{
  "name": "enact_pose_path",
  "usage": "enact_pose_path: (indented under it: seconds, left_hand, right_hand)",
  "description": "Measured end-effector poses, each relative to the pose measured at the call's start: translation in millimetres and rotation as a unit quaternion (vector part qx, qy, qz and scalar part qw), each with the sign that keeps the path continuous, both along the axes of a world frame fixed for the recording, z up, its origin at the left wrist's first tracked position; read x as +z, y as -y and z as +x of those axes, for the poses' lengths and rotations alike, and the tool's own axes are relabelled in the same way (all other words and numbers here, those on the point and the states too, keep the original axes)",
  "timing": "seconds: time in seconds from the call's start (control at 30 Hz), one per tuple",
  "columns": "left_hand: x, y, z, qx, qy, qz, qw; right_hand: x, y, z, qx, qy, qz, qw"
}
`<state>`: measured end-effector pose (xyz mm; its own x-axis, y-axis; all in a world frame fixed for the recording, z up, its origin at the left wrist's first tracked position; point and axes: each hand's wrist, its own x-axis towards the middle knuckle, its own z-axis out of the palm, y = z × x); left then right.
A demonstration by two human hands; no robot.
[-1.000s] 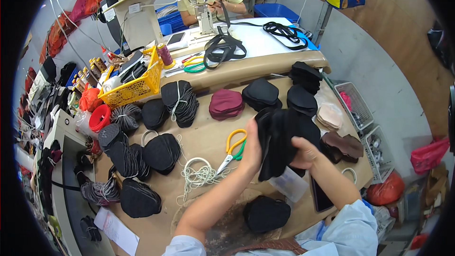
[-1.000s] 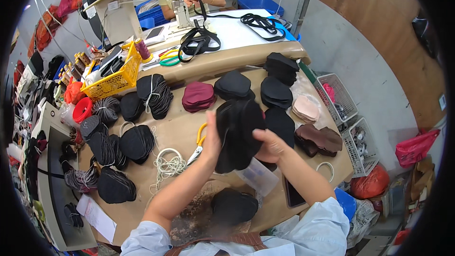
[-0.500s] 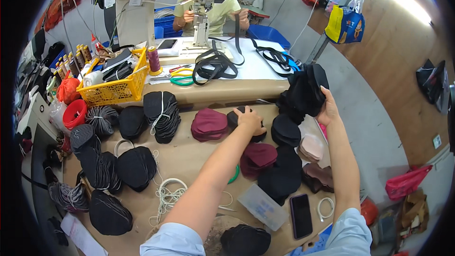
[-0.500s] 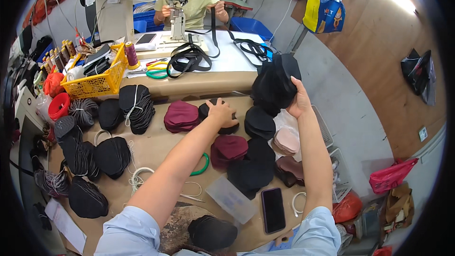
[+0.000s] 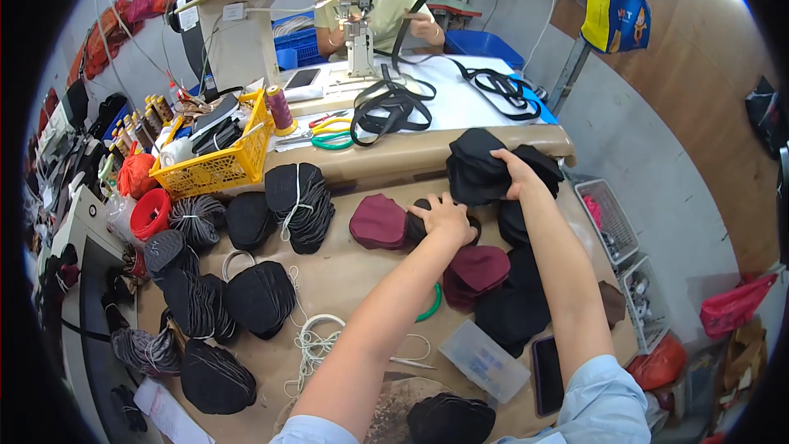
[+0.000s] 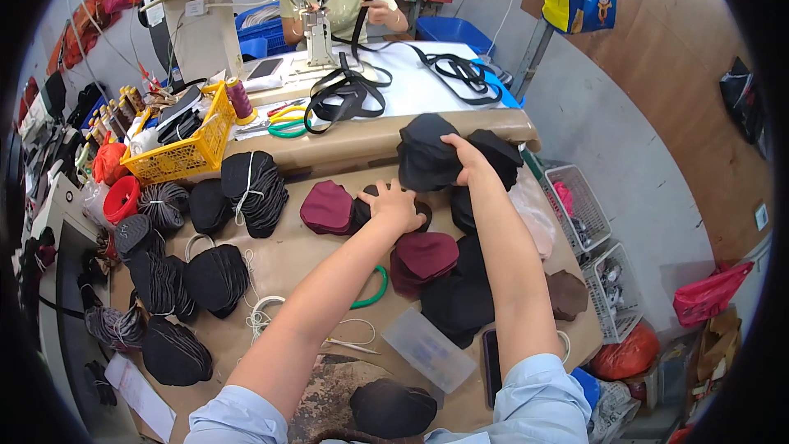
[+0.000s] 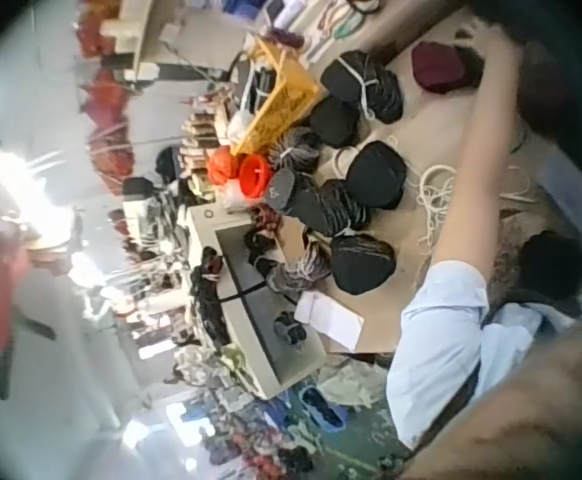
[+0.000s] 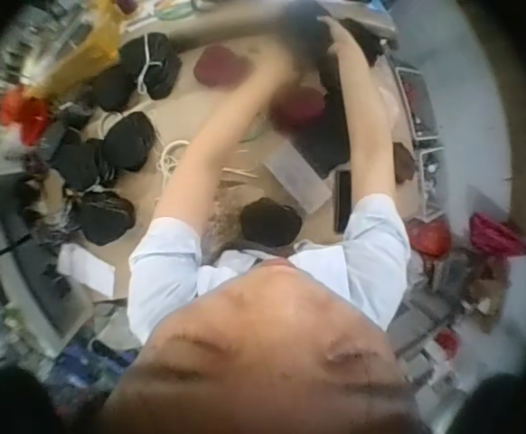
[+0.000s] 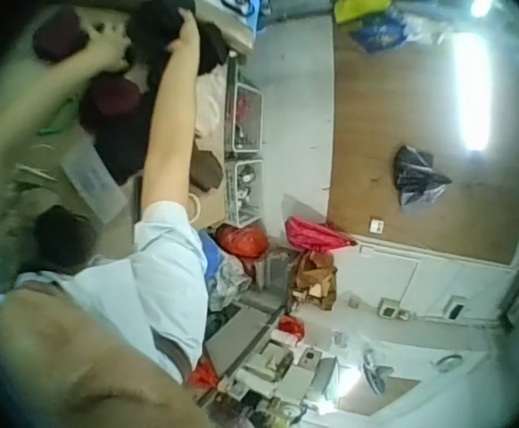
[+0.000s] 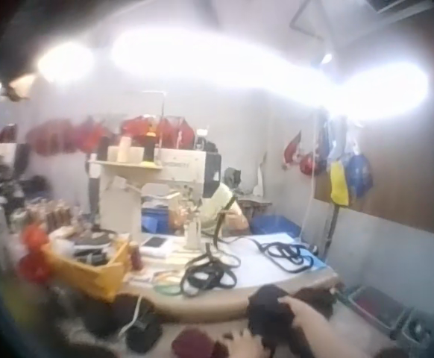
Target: The person unpacks a red plastic bag and sorts black fabric pieces on a workbench. They use a white marker to mark some pieces and then use scissors to cut a white elastic band. The person continues to handle and stack the fabric pieces.
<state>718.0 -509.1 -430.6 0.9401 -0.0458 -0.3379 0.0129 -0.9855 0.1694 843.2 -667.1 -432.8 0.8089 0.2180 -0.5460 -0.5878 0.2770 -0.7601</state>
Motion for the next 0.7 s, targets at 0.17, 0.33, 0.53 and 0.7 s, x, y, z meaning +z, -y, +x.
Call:
enact_pose_path:
  seconds: [0.17,0.33,0.53,0.7]
  left_hand:
    - [-6,-3,-3,0.019,0.017,0.024,0.999]
    - [-16,4,-8,0.006,0.064,-0.003,0.998]
    - [-12,-15,-7,-0.030,0.144,-0.099,0.984]
    - [14,-48,-42,-0.103,0.259,-0.081,0.957]
  right_hand:
    - [27,-28,-19,0.020,-0.026,-0.211,0.977]
    - [-1,-10,-24,-0.028,0.026,-0.176,0.984]
    - [37,-22,-39,0.092,0.228,-0.697,0.674]
    - [92,17,-69,0.086,0.501,-0.564,0.651]
